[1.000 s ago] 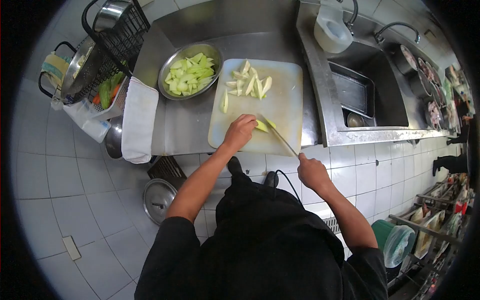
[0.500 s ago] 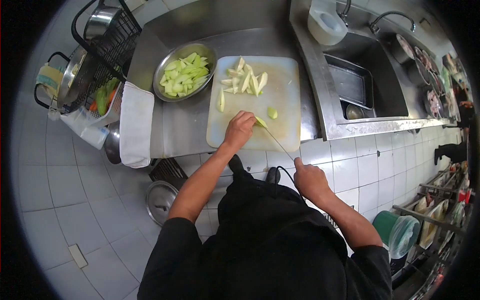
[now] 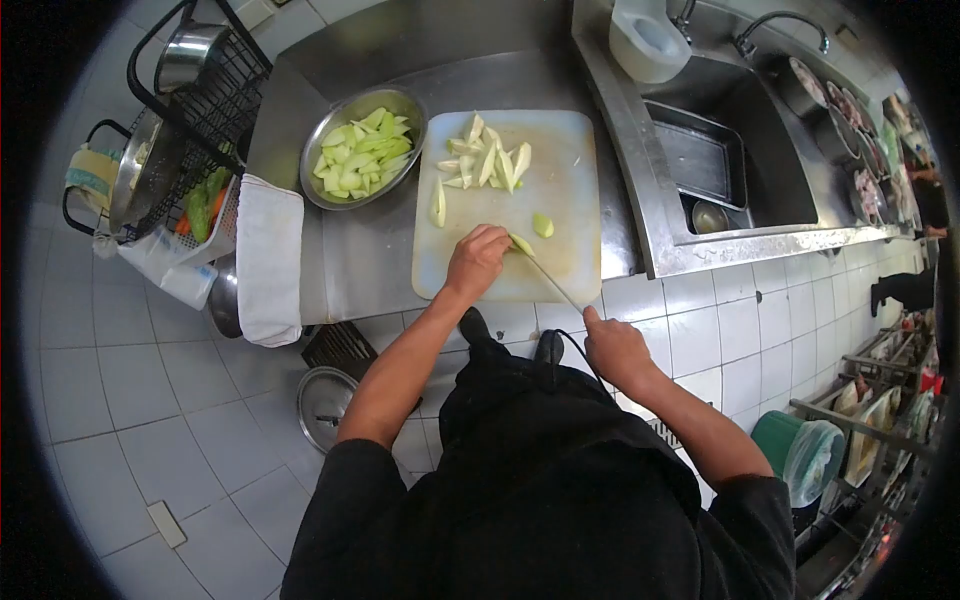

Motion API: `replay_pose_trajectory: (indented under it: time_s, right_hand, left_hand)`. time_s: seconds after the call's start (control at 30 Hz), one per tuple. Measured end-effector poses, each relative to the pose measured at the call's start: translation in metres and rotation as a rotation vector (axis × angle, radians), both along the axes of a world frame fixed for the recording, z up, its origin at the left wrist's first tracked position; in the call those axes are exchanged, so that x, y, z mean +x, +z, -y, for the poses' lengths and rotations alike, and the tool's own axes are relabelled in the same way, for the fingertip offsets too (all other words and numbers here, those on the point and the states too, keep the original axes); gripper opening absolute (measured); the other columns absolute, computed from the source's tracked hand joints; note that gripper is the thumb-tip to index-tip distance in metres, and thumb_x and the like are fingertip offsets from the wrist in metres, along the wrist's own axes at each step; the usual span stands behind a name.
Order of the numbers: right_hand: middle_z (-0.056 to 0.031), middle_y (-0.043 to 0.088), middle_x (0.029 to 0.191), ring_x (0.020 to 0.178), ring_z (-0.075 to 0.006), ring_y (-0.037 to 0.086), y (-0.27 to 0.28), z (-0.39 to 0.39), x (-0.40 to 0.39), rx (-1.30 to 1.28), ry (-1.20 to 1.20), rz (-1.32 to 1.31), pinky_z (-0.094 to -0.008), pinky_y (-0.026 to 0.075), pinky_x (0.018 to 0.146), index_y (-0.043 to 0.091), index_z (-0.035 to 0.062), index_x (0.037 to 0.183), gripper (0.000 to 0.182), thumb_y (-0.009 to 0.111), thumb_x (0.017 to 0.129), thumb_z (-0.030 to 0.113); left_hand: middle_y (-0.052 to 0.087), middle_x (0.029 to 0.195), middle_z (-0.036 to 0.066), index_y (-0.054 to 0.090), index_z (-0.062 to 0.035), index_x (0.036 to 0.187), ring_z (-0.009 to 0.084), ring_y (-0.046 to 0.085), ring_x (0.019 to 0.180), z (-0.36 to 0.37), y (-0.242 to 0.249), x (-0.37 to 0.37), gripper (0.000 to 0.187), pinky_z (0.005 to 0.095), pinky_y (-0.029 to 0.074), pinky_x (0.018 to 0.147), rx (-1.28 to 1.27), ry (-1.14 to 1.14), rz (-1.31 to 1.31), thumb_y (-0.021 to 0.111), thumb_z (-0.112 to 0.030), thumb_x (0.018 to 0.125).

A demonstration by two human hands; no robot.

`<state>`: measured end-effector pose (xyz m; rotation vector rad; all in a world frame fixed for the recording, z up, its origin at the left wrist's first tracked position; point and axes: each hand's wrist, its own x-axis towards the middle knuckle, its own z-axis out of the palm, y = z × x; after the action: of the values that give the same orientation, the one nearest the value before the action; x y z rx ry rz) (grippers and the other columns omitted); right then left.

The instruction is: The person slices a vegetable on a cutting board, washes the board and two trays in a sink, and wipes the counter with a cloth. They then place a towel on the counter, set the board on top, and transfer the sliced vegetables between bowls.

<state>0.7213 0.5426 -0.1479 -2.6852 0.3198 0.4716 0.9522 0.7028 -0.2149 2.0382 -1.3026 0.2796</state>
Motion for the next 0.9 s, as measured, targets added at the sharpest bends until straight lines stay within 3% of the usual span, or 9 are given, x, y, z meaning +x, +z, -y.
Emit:
replay_pose_trajectory:
  time_s: [0.1,0.2,0.33,0.43,0.73,0.9]
  right_hand:
    - [-0.0246,0.065,0.077,0.074,-0.0436,0.066,-0.016,0.001,0.011,0.006,-0.018,-0.015,-0.0522,0.054,0.066,0.046,0.0021,0.103,0.02,0.053,0.085,0.008]
    - [-0.0262,0.065,0.079,0.08,-0.045,0.065,-0.021,0.01,0.021,0.062,-0.057,-0.06,-0.0543,0.052,0.071,0.046,0.0017,0.105,0.024,0.054,0.085,0.012]
    - [-0.0285,0.065,0.083,0.085,-0.0458,0.064,-0.025,0.03,0.023,0.272,-0.065,-0.074,-0.0562,0.049,0.079,0.048,0.0013,0.107,0.026,0.053,0.086,0.015]
    - [-0.0306,0.064,0.084,0.086,-0.0449,0.064,-0.02,0.023,0.015,0.224,-0.07,-0.012,-0.0561,0.049,0.081,0.049,0.0013,0.106,0.025,0.054,0.087,0.016]
    - [-0.0221,0.065,0.071,0.068,-0.0424,0.066,0.036,0.003,-0.004,-0.021,-0.011,-0.004,-0.0518,0.053,0.063,0.052,0.0015,0.107,0.024,0.055,0.085,0.012]
    - [-0.0242,0.065,0.069,0.067,-0.0418,0.066,0.043,0.005,-0.003,-0.029,-0.01,0.007,-0.0532,0.053,0.064,0.053,-0.0007,0.102,0.021,0.05,0.085,0.01]
  left_hand:
    - [0.067,0.091,0.01,0.066,-0.0009,0.082,0.0305,0.063,0.089,-0.001,0.003,0.004,0.012,0.0396,0.052,0.076,0.001,-0.025,-0.028,0.066,0.005,0.072]
    - [0.066,0.092,0.008,0.067,-0.0011,0.084,0.0282,0.063,0.091,0.001,0.005,0.004,0.015,0.0379,0.053,0.078,-0.033,0.007,-0.082,0.064,0.006,0.071]
    - [0.066,0.093,0.009,0.068,-0.0007,0.087,0.0297,0.062,0.092,-0.007,-0.002,-0.001,0.016,0.0392,0.051,0.081,-0.081,0.183,-0.209,0.065,0.005,0.072]
    - [0.066,0.093,0.01,0.067,-0.0004,0.087,0.0305,0.062,0.092,-0.012,-0.003,-0.004,0.016,0.0395,0.05,0.081,-0.064,0.173,-0.222,0.065,0.005,0.073]
    - [0.066,0.092,0.011,0.067,0.0004,0.085,0.0311,0.062,0.089,-0.009,0.003,-0.006,0.016,0.0393,0.051,0.078,-0.076,0.111,-0.154,0.065,0.008,0.071]
    - [0.065,0.088,0.01,0.066,-0.0005,0.084,0.0308,0.062,0.086,-0.005,0.004,-0.003,0.018,0.0399,0.052,0.076,-0.08,0.09,-0.095,0.062,0.009,0.07]
